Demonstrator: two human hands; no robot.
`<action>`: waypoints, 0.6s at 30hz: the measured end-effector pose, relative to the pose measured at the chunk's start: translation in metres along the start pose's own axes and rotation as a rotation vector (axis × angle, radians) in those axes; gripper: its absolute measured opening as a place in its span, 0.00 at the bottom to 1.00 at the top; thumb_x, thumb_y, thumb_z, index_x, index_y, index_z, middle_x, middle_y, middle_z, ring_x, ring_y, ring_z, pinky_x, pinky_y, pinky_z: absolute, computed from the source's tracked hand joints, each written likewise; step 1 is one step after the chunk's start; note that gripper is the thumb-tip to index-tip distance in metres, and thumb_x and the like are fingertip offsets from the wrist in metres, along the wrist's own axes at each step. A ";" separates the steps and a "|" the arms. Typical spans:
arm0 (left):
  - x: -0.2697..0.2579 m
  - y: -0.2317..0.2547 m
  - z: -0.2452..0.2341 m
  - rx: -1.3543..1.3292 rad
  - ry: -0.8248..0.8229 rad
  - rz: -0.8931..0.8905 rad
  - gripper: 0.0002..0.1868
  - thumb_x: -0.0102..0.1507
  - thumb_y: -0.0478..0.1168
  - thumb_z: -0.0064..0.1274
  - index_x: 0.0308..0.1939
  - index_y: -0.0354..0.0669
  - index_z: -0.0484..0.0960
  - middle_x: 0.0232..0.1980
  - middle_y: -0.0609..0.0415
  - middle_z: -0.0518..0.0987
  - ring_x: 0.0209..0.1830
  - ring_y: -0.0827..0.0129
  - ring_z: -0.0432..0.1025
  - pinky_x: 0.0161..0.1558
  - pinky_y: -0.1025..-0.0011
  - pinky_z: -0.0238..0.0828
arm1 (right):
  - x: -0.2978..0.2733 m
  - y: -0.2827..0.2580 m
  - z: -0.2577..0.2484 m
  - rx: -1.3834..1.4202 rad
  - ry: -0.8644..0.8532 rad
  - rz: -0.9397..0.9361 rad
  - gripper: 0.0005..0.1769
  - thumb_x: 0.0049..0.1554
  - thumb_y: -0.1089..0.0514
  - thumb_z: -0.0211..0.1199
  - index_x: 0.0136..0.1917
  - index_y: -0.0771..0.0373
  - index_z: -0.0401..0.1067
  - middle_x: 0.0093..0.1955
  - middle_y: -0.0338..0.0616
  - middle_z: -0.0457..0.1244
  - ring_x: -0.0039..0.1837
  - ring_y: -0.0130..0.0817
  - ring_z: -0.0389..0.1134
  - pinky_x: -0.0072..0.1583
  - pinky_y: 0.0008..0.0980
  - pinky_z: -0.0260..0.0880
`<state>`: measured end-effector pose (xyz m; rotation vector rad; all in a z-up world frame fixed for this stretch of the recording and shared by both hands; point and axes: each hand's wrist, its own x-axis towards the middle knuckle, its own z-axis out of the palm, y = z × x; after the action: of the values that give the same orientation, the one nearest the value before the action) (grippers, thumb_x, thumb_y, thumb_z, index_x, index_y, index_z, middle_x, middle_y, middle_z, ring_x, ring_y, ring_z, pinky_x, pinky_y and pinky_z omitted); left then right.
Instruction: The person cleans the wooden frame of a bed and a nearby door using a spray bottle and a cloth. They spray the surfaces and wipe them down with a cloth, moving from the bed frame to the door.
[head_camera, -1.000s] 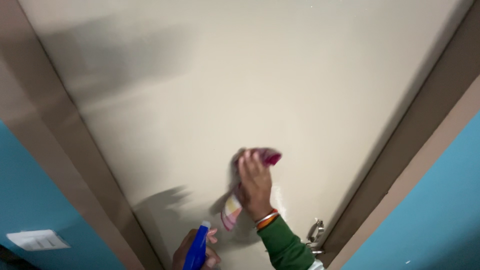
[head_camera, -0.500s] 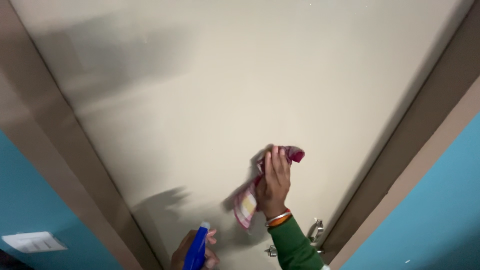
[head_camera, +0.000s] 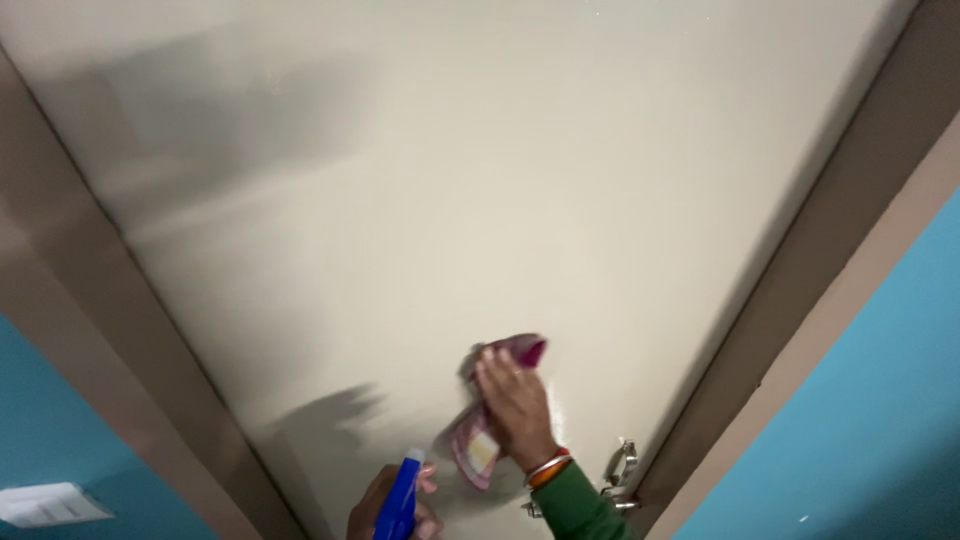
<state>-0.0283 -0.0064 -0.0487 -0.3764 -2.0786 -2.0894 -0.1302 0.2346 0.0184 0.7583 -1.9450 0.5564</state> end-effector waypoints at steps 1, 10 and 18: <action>0.000 -0.004 -0.002 0.008 -0.011 0.052 0.27 0.54 0.34 0.66 0.57 0.35 0.80 0.44 0.42 0.81 0.23 0.70 0.82 0.29 0.73 0.79 | 0.002 0.006 -0.003 -0.033 0.043 0.023 0.33 0.52 0.64 0.68 0.71 0.63 0.67 0.77 0.50 0.58 0.78 0.50 0.58 0.71 0.51 0.60; 0.000 -0.007 -0.003 0.085 -0.008 0.074 0.33 0.52 0.40 0.71 0.60 0.35 0.80 0.39 0.45 0.83 0.22 0.69 0.81 0.35 0.69 0.78 | 0.057 -0.006 -0.007 -0.046 0.326 0.130 0.29 0.57 0.72 0.57 0.71 0.64 0.67 0.77 0.49 0.58 0.81 0.52 0.56 0.78 0.56 0.55; 0.008 0.012 0.008 0.114 -0.049 0.246 0.35 0.56 0.49 0.67 0.60 0.32 0.74 0.50 0.43 0.82 0.28 0.71 0.84 0.33 0.73 0.80 | 0.021 -0.016 -0.003 0.027 0.003 0.029 0.36 0.51 0.66 0.69 0.73 0.59 0.67 0.78 0.45 0.59 0.80 0.44 0.57 0.70 0.45 0.61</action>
<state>-0.0318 0.0023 -0.0347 -0.6369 -2.0481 -1.8302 -0.1242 0.2194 0.0393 0.7469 -1.9521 0.6025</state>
